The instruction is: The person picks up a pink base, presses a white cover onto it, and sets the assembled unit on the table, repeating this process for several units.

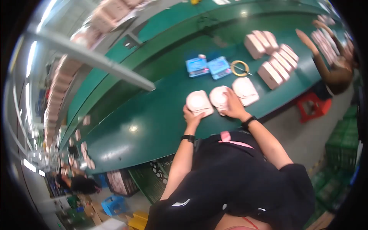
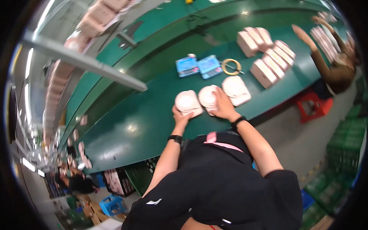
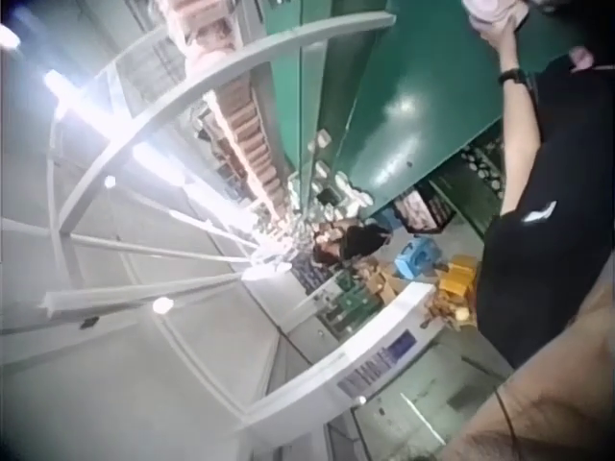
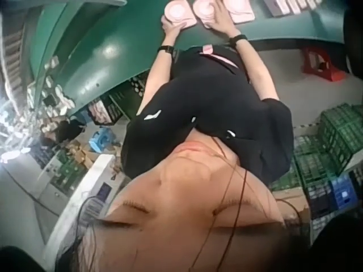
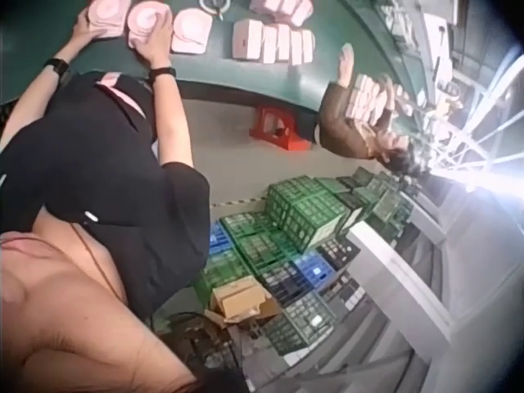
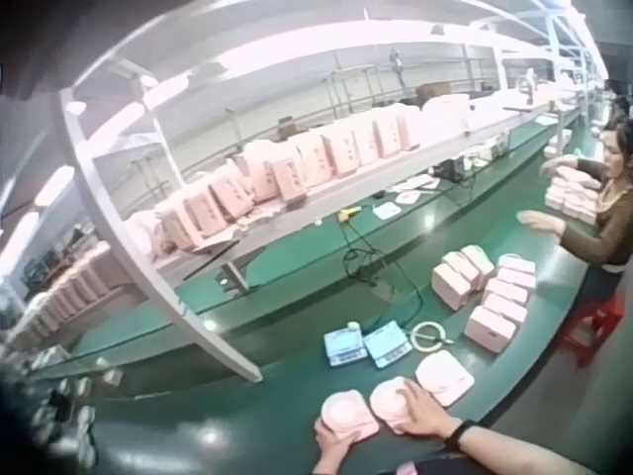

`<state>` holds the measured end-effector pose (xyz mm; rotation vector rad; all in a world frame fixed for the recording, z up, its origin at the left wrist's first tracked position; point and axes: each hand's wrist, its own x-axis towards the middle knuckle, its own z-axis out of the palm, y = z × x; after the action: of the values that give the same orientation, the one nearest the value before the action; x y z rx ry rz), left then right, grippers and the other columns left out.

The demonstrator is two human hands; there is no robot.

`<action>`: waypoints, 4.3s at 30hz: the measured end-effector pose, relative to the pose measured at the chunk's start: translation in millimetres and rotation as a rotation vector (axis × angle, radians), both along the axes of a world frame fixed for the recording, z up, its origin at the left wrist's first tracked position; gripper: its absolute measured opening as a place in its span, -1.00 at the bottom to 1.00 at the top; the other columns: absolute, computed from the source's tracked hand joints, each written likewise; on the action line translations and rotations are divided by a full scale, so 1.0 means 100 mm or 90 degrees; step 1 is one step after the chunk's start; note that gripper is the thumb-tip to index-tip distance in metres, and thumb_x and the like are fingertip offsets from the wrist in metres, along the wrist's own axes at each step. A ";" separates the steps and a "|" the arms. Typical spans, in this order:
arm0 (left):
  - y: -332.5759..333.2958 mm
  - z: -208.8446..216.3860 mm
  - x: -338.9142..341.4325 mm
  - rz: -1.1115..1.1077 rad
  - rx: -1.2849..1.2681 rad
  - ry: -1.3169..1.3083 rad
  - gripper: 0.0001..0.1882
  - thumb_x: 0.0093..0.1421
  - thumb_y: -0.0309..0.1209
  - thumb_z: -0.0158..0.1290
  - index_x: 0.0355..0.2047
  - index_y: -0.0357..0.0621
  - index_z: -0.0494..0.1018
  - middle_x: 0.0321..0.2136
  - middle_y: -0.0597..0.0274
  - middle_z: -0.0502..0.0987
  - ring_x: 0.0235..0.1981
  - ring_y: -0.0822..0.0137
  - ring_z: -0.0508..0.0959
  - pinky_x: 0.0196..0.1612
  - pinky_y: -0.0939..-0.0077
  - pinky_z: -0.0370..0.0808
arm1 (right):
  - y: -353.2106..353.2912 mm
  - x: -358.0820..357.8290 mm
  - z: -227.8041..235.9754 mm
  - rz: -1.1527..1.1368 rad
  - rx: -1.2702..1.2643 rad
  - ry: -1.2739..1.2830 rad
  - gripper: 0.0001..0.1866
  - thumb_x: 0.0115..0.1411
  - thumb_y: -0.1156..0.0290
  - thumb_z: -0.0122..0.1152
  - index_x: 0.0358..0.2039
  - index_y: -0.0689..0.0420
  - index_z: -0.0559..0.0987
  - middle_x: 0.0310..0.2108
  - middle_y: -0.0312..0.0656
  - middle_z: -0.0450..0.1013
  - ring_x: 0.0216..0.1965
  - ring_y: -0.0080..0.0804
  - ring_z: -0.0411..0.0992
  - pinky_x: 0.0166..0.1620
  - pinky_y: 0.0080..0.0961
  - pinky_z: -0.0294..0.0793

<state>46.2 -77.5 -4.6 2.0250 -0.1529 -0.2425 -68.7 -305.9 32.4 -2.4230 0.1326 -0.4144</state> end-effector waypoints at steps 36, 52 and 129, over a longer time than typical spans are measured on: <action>0.03 0.27 -0.09 -0.111 -0.197 0.168 -0.09 -0.02 -0.63 0.13 0.31 -0.03 -0.06 0.06 0.06 0.29 0.05 0.22 0.32 0.05 0.40 0.37 | -0.07 -0.12 0.04 -0.027 0.028 0.042 -0.07 -0.22 0.21 0.40 0.17 0.09 0.15 0.26 0.11 -0.05 0.19 0.14 0.06 0.22 -0.18 0.12; 0.09 0.18 -0.06 -0.127 -0.212 0.165 -0.15 -0.01 -0.64 0.08 0.29 -0.08 -0.02 0.09 0.18 0.26 0.03 0.29 0.32 0.04 0.44 0.38 | -0.48 -0.50 0.21 -0.110 0.316 0.137 -0.31 -0.06 0.34 0.33 0.09 0.20 0.28 0.14 0.01 0.23 0.14 -0.13 0.26 0.14 -0.29 0.27; 0.07 0.29 -0.12 -0.125 -0.255 0.184 -0.21 0.00 -0.74 0.05 0.25 -0.18 0.04 0.14 0.10 0.20 0.09 0.24 0.26 0.14 0.38 0.21 | -0.57 -0.86 -0.08 -0.351 0.181 0.051 -0.13 -0.21 0.03 0.43 0.18 -0.21 0.28 0.15 0.12 0.10 0.17 0.14 0.07 0.20 -0.09 0.10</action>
<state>33.7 -70.6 24.6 1.5592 -0.2016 -0.5775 -155.0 -363.0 23.9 -2.0946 0.8472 -0.4994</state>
